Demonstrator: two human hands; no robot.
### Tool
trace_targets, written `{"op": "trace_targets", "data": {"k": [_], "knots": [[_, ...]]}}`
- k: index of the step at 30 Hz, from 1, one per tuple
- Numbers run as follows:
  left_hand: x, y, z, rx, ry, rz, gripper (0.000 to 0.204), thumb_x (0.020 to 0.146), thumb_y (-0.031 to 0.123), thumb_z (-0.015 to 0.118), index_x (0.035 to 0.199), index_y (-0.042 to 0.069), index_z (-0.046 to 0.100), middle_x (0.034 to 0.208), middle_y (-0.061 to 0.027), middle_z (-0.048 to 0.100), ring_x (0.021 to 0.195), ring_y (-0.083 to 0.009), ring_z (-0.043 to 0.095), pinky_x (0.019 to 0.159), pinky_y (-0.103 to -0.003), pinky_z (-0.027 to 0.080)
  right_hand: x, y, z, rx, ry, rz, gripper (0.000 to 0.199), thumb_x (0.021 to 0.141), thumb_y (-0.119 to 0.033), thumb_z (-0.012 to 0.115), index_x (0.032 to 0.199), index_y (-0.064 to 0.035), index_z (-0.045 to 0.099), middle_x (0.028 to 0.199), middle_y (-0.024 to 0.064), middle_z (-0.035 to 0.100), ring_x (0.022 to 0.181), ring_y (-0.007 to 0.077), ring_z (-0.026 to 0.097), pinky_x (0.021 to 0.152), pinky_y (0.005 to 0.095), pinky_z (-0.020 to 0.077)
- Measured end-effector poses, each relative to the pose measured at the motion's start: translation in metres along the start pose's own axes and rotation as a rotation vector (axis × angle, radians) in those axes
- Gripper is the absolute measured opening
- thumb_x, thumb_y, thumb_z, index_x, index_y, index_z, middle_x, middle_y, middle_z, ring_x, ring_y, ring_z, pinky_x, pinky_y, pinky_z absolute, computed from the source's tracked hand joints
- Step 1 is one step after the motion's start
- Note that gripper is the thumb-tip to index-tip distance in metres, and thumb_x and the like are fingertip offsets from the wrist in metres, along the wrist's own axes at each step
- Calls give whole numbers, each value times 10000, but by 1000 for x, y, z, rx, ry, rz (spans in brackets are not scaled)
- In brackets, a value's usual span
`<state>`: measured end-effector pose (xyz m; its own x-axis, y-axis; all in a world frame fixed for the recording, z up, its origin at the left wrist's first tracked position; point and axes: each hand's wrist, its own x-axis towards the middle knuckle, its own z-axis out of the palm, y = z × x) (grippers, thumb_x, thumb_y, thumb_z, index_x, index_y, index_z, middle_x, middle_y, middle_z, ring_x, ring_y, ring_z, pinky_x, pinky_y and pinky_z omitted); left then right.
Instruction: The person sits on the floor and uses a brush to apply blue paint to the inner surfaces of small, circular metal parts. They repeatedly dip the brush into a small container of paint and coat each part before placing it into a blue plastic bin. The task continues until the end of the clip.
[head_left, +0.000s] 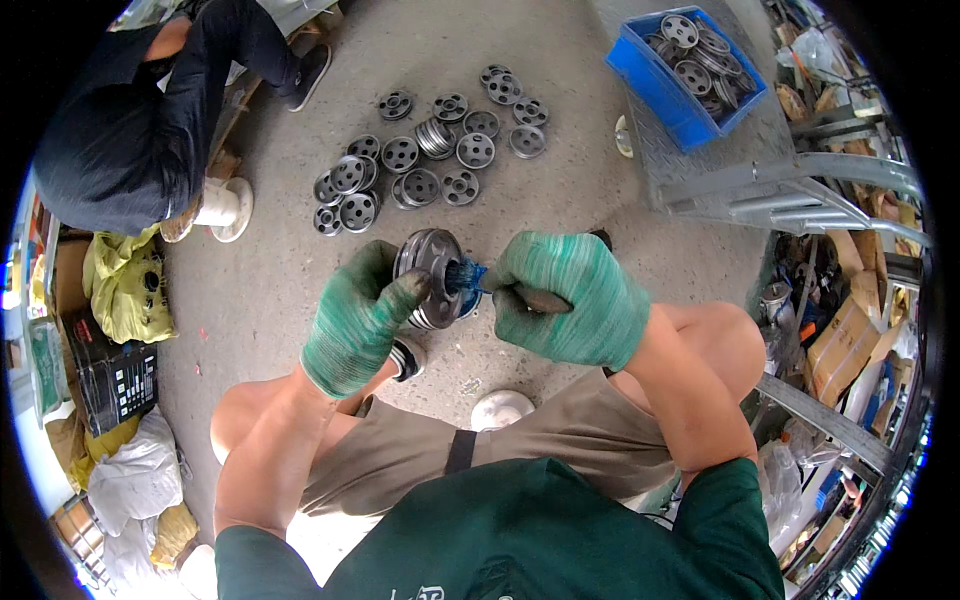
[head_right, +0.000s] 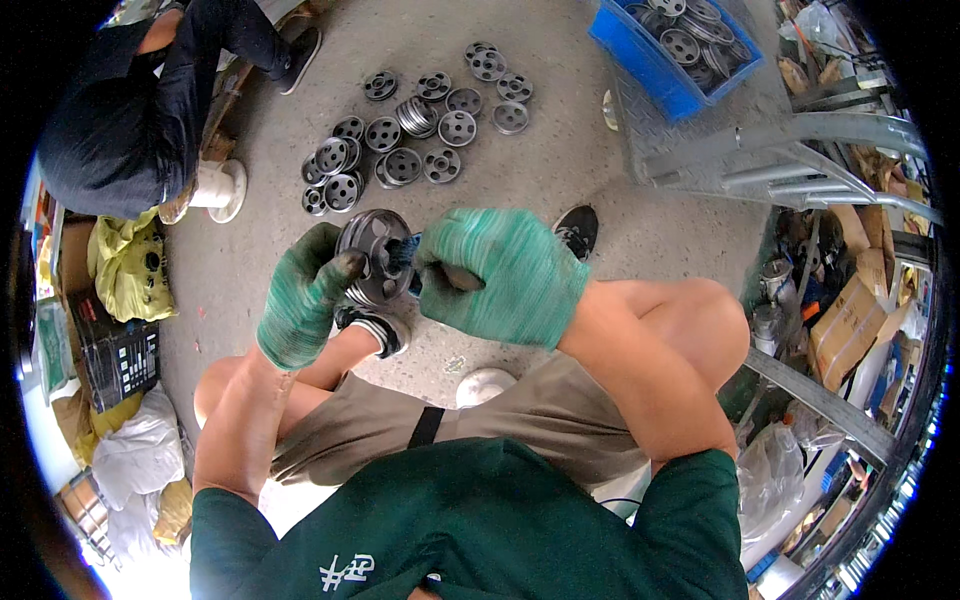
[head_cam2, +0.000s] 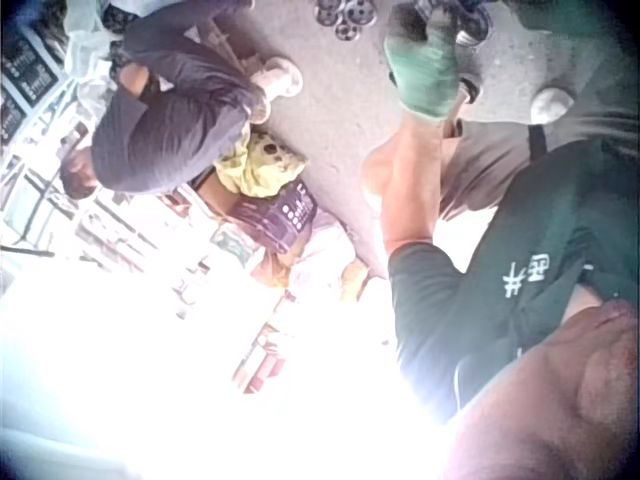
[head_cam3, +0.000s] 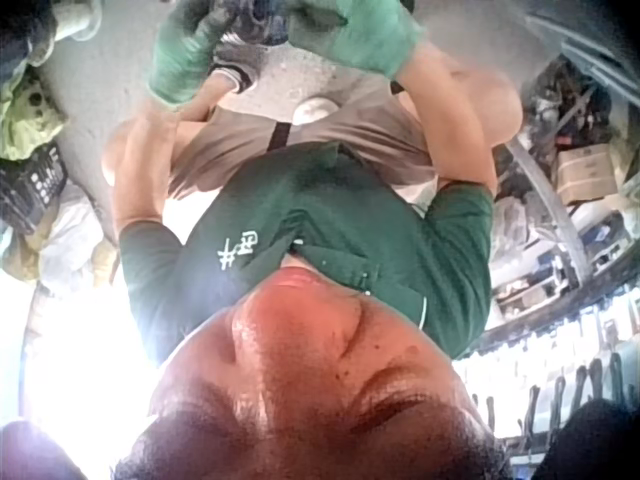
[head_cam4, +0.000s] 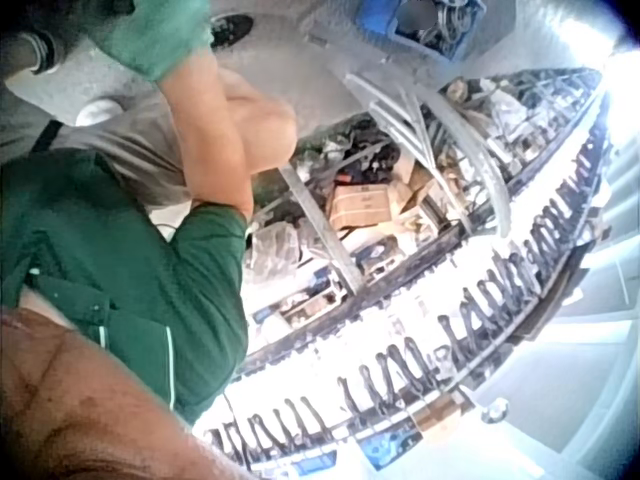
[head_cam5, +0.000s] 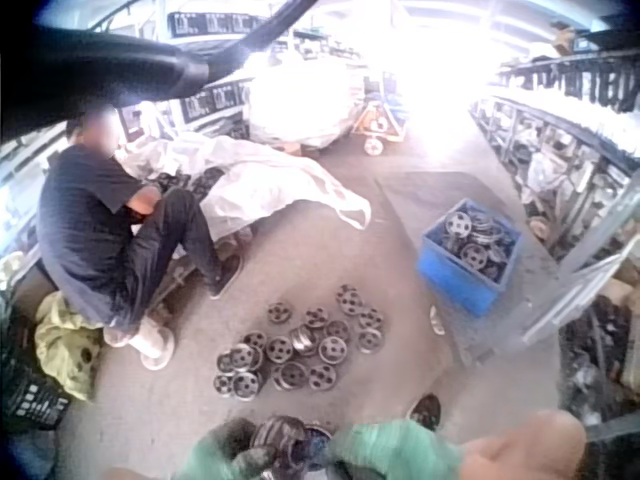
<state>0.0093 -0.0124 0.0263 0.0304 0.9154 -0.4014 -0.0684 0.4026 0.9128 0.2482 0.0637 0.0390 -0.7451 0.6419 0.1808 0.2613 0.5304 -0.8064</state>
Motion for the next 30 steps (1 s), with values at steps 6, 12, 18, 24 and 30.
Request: {"op": "trace_targets", "data": {"k": [6,12,18,24,30], "knots": [[3,8,-15,101,125,181,532,892,392,760,1222,6,605,1075,-53,666,973,-128,598,853,-269,495,-8,2,10,677,17,631,169,885,-107,655,978,26,704,740,82,684,607,137,639,532,285,509],[5,8,-26,-6,175,183,497,892,409,744,1170,17,615,1006,-13,656,913,-94,575,806,-247,468,-8,10,-25,818,207,465,161,885,-96,695,1009,2,722,829,88,726,671,130,675,597,260,547],[8,5,-15,119,156,121,444,898,397,731,1108,23,620,950,0,646,869,-81,565,759,-242,462,-1,10,-5,368,137,98,245,835,36,703,1075,-14,708,851,71,697,770,140,671,685,291,533],[7,6,-6,117,109,94,402,915,265,747,1170,-16,615,1042,-38,672,955,-114,585,857,-276,486,3,16,1,202,219,-55,196,813,-80,781,995,-43,718,839,122,690,694,259,687,627,330,550],[7,13,0,145,74,81,416,910,280,753,1156,-26,615,1024,-55,676,941,-114,590,846,-276,489,1,21,-7,95,228,-182,202,790,-93,802,968,-46,720,817,107,672,647,280,654,576,348,529]]}}
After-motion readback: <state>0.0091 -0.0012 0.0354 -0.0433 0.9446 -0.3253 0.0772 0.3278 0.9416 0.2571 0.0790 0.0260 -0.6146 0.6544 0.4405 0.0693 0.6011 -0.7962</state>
